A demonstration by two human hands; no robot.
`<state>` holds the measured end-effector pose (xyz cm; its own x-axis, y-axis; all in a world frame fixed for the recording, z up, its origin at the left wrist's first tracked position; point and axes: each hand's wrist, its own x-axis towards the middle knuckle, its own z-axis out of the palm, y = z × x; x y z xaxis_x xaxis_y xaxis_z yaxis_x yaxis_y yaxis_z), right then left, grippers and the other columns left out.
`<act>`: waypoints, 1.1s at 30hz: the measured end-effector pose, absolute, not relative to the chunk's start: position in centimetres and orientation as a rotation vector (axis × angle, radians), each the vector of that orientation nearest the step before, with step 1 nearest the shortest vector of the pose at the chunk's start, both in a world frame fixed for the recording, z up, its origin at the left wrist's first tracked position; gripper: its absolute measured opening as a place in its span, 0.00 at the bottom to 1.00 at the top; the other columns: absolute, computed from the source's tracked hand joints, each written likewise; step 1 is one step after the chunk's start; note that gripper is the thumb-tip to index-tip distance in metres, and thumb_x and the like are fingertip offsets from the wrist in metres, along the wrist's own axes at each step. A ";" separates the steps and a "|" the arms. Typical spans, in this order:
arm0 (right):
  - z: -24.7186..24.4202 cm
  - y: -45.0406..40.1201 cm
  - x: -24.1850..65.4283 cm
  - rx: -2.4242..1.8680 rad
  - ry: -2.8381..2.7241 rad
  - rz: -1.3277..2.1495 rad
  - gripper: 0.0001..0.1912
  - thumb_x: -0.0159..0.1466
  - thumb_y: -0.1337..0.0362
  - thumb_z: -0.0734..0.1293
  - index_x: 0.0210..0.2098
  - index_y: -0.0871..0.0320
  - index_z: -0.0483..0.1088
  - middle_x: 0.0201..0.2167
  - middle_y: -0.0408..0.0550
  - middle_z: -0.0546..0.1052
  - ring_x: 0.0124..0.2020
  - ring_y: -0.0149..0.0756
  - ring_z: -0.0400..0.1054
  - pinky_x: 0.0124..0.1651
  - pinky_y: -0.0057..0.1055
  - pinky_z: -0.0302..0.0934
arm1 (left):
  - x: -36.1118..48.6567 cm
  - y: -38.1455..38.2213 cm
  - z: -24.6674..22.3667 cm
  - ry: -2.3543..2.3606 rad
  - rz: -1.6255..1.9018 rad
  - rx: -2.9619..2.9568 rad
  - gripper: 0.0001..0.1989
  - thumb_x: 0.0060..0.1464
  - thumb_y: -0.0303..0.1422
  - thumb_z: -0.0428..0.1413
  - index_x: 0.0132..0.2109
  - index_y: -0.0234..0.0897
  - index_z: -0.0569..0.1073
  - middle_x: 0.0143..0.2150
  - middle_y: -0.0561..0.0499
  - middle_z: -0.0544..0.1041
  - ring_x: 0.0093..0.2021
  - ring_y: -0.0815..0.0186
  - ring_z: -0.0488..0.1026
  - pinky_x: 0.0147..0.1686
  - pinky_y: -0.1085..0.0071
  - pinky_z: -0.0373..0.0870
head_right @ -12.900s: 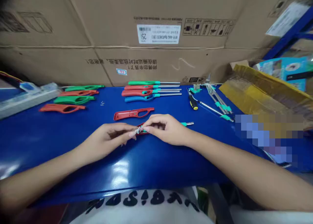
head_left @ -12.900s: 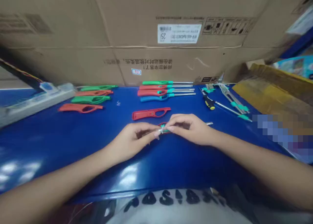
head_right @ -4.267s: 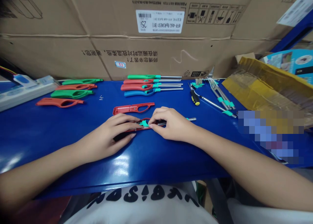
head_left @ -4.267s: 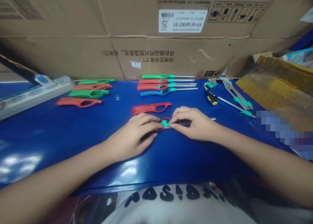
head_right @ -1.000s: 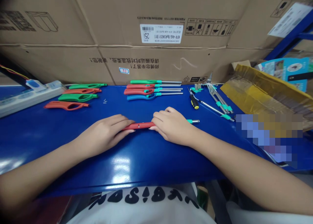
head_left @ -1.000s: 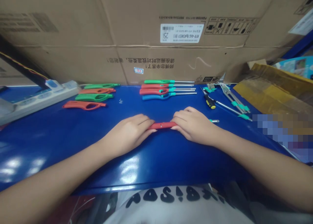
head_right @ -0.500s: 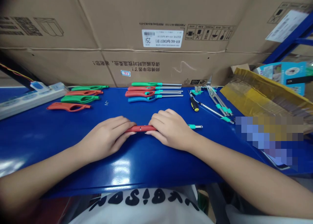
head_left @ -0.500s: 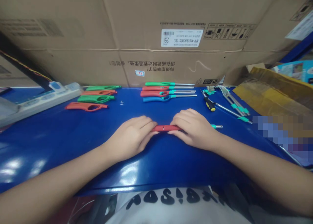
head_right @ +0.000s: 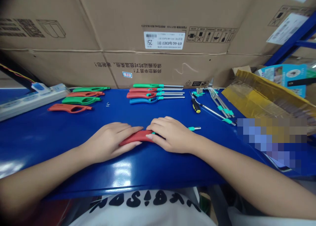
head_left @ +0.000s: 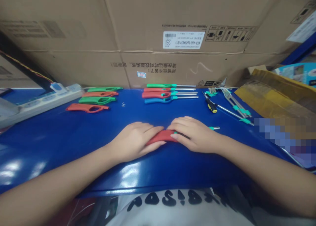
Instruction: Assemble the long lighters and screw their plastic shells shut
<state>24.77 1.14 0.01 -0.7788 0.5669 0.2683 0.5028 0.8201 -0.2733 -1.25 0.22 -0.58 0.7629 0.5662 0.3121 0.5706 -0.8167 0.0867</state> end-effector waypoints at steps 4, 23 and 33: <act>-0.2 1.1 25.0 -0.548 -2.695 0.123 0.19 0.73 0.54 0.60 0.51 0.62 0.72 0.46 0.52 0.80 0.46 0.40 0.73 0.47 0.36 0.62 | -1.2 -0.3 -0.5 -0.826 -0.573 -2.969 0.19 0.69 0.44 0.49 0.54 0.36 0.75 0.34 0.49 0.83 0.28 0.61 0.79 0.29 0.66 0.68; 0.1 2.1 26.5 -0.791 -2.674 -0.139 0.13 0.73 0.62 0.60 0.42 0.60 0.76 0.37 0.48 0.81 0.36 0.37 0.73 0.40 0.35 0.58 | -2.2 1.3 0.1 -1.185 -0.501 -3.125 0.20 0.68 0.48 0.50 0.53 0.40 0.77 0.41 0.49 0.82 0.38 0.62 0.79 0.36 0.72 0.68; 0.4 3.1 26.9 -1.050 -2.690 -0.197 0.20 0.69 0.52 0.67 0.53 0.58 0.74 0.49 0.53 0.79 0.49 0.47 0.71 0.51 0.42 0.59 | -1.8 1.2 -0.1 -1.294 -0.600 -3.086 0.15 0.69 0.41 0.50 0.51 0.38 0.77 0.42 0.48 0.78 0.41 0.62 0.76 0.41 0.69 0.70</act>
<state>26.88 3.08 0.40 -0.7104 0.6475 0.2760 0.6807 0.7317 0.0356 -1.83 1.21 -0.10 0.6539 0.7245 0.2179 0.6344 -0.6820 0.3640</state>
